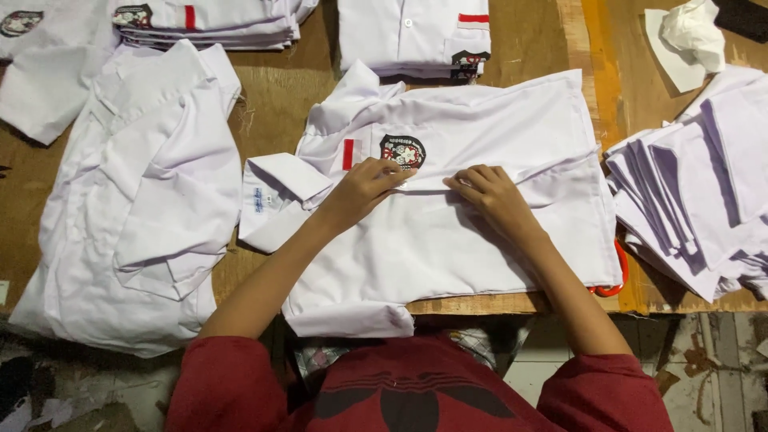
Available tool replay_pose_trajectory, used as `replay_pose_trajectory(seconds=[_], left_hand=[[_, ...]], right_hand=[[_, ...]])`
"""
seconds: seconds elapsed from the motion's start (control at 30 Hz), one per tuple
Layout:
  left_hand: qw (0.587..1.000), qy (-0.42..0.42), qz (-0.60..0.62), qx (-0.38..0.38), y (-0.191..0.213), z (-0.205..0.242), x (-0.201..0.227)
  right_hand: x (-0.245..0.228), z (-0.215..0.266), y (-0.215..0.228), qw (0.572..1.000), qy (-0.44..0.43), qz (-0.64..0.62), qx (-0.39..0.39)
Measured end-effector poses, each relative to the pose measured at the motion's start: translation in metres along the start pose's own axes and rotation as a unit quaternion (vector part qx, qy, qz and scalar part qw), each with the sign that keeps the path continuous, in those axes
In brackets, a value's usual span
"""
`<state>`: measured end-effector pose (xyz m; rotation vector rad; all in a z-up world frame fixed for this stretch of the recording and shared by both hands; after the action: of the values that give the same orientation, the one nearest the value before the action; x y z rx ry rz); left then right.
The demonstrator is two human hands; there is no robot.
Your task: The person folds a white shirt on a wooden table, smoothing the collar and sleeves. They then use red-handled scissors to trim loose threads from the shirt's hem before folding the garment again.
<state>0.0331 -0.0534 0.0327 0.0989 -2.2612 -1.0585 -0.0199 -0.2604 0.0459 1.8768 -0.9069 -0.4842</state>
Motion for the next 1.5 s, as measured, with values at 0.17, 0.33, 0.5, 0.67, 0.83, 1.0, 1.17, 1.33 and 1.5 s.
replay_pose_trajectory(seconds=[0.17, 0.33, 0.5, 0.67, 0.83, 1.0, 1.17, 1.33, 1.5], left_hand=[[0.997, 0.001, -0.051, -0.063, -0.031, 0.013, -0.029], [0.991, 0.008, -0.080, -0.106, -0.034, 0.014, -0.033], [0.989, 0.036, -0.082, -0.119, -0.041, 0.015, -0.042], [0.987, 0.036, -0.091, -0.130, -0.030, 0.007, -0.026], [0.987, 0.042, -0.081, -0.135, -0.026, 0.003, -0.017], [0.986, 0.046, -0.081, -0.139, -0.024, 0.005, -0.018], [0.987, 0.043, -0.098, -0.123, -0.023, 0.002, -0.006], [0.995, -0.076, -0.033, -0.048, -0.028, -0.018, 0.064], [0.979, -0.043, -0.155, -0.124, -0.076, -0.017, 0.077]], right_hand=[[0.037, 0.037, 0.017, 0.999, -0.052, 0.008, 0.002], [0.083, 0.074, 0.014, 0.985, -0.019, 0.163, 0.048], [0.102, 0.085, 0.019, 0.973, -0.022, 0.205, 0.104], [0.121, 0.105, 0.030, 0.964, -0.072, 0.237, 0.094], [0.105, 0.083, 0.074, 0.931, -0.007, 0.289, 0.224], [0.126, 0.100, 0.028, 0.976, -0.061, 0.209, -0.021], [0.105, 0.087, 0.042, 0.977, -0.151, 0.084, -0.125], [0.064, 0.052, 0.009, 0.992, -0.085, -0.069, -0.058], [0.025, 0.004, 0.000, 0.988, 0.028, 0.145, -0.037]])
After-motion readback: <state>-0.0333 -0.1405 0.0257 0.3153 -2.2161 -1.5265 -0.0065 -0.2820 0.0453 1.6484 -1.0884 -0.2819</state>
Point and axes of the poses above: each hand's wrist, its own z-axis away from the middle knuckle, its own y-axis out of the back of the hand, x = y × z, the point moved 7 cm from there along -z, towards the middle knuckle, and after that the axes turned 5 degrees about z, right-handed, at the moved point
